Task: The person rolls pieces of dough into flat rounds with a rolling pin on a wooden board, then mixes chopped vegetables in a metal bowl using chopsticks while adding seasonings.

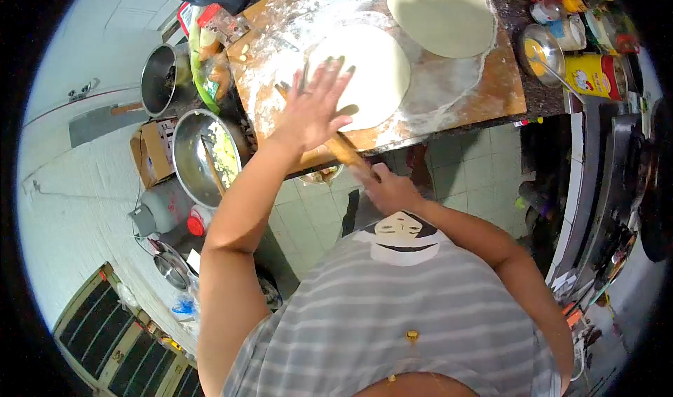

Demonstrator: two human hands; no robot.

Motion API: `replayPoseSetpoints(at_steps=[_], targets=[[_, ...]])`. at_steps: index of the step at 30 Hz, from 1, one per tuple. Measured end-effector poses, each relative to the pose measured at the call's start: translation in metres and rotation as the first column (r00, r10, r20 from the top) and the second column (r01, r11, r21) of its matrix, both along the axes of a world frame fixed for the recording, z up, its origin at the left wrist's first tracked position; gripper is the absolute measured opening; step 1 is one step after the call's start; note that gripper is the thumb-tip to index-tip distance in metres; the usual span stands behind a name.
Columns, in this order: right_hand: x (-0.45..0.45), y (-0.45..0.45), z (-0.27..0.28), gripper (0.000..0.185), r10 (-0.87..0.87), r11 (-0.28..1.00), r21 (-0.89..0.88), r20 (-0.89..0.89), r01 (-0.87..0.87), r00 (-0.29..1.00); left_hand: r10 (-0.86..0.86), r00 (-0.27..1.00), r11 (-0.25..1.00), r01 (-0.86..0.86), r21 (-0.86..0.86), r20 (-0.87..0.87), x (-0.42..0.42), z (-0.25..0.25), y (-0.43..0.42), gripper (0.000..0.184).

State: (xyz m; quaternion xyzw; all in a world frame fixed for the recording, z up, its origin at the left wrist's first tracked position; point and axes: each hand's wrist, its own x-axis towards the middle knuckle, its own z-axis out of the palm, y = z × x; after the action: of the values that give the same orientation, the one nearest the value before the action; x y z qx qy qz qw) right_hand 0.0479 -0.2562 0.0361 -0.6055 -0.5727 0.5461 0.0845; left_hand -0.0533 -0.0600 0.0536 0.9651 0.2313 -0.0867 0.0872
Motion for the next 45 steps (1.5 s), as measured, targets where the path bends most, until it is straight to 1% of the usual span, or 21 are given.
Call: replayPoseSetpoints(at_steps=[1,3,4,5,6,7,8,9,10,11,12,16,18,22,26,30,34,36,41,42,45], targets=[[-0.005,-0.004,-0.009,0.053,0.051,0.994,0.094,-0.024,-0.048,0.998,0.089,0.993,0.996,-0.087,0.027,-0.077,-0.008,0.019,-0.003,0.073],[-0.011,-0.005,-0.013,0.059,0.037,0.993,0.112,-0.059,-0.030,0.998,0.314,0.905,0.944,-0.330,0.010,0.286,-0.041,0.019,-0.001,0.072],[-0.010,0.000,-0.009,0.061,-0.029,0.999,0.039,-0.067,0.032,0.997,0.403,0.793,0.897,-0.440,-0.027,0.457,-0.051,0.020,-0.001,0.071],[-0.007,0.007,-0.002,0.062,-0.096,0.995,-0.031,-0.067,0.094,0.993,0.497,0.561,0.853,-0.456,-0.253,0.662,-0.056,0.021,-0.007,0.064],[0.007,0.007,0.007,0.064,-0.174,0.984,-0.010,-0.192,0.176,0.966,0.598,0.378,0.764,-0.536,-0.360,0.707,-0.056,0.016,-0.018,0.061],[0.018,0.005,0.009,0.062,-0.189,0.953,0.200,-0.194,0.227,0.963,0.670,0.173,0.660,-0.583,-0.473,0.722,-0.053,0.008,-0.030,0.059],[0.029,0.001,0.017,0.058,-0.265,0.909,0.337,0.012,0.245,0.964,0.719,0.130,0.607,-0.597,-0.525,0.683,-0.044,0.002,-0.042,0.056],[0.046,-0.002,0.021,0.057,-0.334,0.874,0.381,0.018,0.302,0.942,0.692,0.350,0.637,-0.708,-0.305,0.631,-0.041,-0.021,-0.050,0.054],[0.067,-0.006,0.024,0.056,-0.399,0.833,0.426,0.018,0.354,0.917,0.554,0.599,0.773,-0.629,-0.089,0.579,-0.031,-0.053,-0.055,0.055],[0.085,-0.009,0.022,0.055,-0.458,0.822,0.415,0.076,0.389,0.886,0.578,0.651,0.801,-0.569,-0.188,0.493,-0.002,-0.029,-0.059,0.057],[0.100,-0.008,0.022,0.054,-0.512,0.808,0.411,0.133,0.422,0.849,0.580,0.725,0.799,-0.596,-0.084,0.371,0.024,-0.030,-0.060,0.067],[0.144,0.024,0.035,0.054,-0.575,0.654,0.654,0.103,0.380,0.812,0.647,0.722,0.749,-0.662,-0.027,0.245,0.086,-0.049,-0.034,0.069],[0.162,0.041,0.034,0.055,-0.558,0.677,0.626,0.094,0.387,0.825,0.670,0.727,0.737,-0.675,-0.026,0.152,0.092,-0.046,-0.029,0.070],[0.183,0.068,0.054,0.056,-0.362,0.845,0.483,0.200,0.230,0.911,0.487,0.862,0.870,-0.493,0.013,0.140,0.048,-0.052,-0.037,0.066],[0.200,0.081,0.028,0.057,-0.105,0.865,0.496,0.325,-0.075,0.940,0.124,0.987,0.990,-0.129,0.051,0.101,-0.007,-0.043,-0.018,0.067],[0.179,0.117,0.023,0.059,0.163,0.859,0.400,0.378,-0.320,0.911,-0.013,0.990,1.000,0.010,0.023,0.143,-0.014,-0.005,-0.012,0.068],[0.142,0.136,0.011,0.057,0.487,0.603,0.497,0.390,-0.624,0.781,0.529,0.769,0.781,-0.607,0.148,0.359,-0.037,-0.018,-0.069,0.067],[0.115,0.137,0.008,0.054,0.458,0.768,0.300,0.361,-0.566,0.813,0.664,0.708,0.709,-0.698,0.100,0.240,-0.042,-0.029,-0.082,0.067],[0.114,0.158,-0.038,0.046,0.134,0.739,0.529,0.490,-0.416,0.861,0.774,0.599,0.604,-0.796,0.043,0.206,-0.018,-0.034,-0.022,0.069],[0.116,0.172,-0.034,0.043,0.005,0.474,0.750,0.521,-0.461,0.854,0.779,0.583,0.585,-0.808,0.067,0.229,-0.010,-0.036,0.001,0.069],[0.111,0.221,-0.036,0.040,-0.169,0.501,0.784,0.505,-0.368,0.846,0.775,0.529,0.510,-0.847,0.150,0.345,0.008,-0.050,0.070,0.069]])
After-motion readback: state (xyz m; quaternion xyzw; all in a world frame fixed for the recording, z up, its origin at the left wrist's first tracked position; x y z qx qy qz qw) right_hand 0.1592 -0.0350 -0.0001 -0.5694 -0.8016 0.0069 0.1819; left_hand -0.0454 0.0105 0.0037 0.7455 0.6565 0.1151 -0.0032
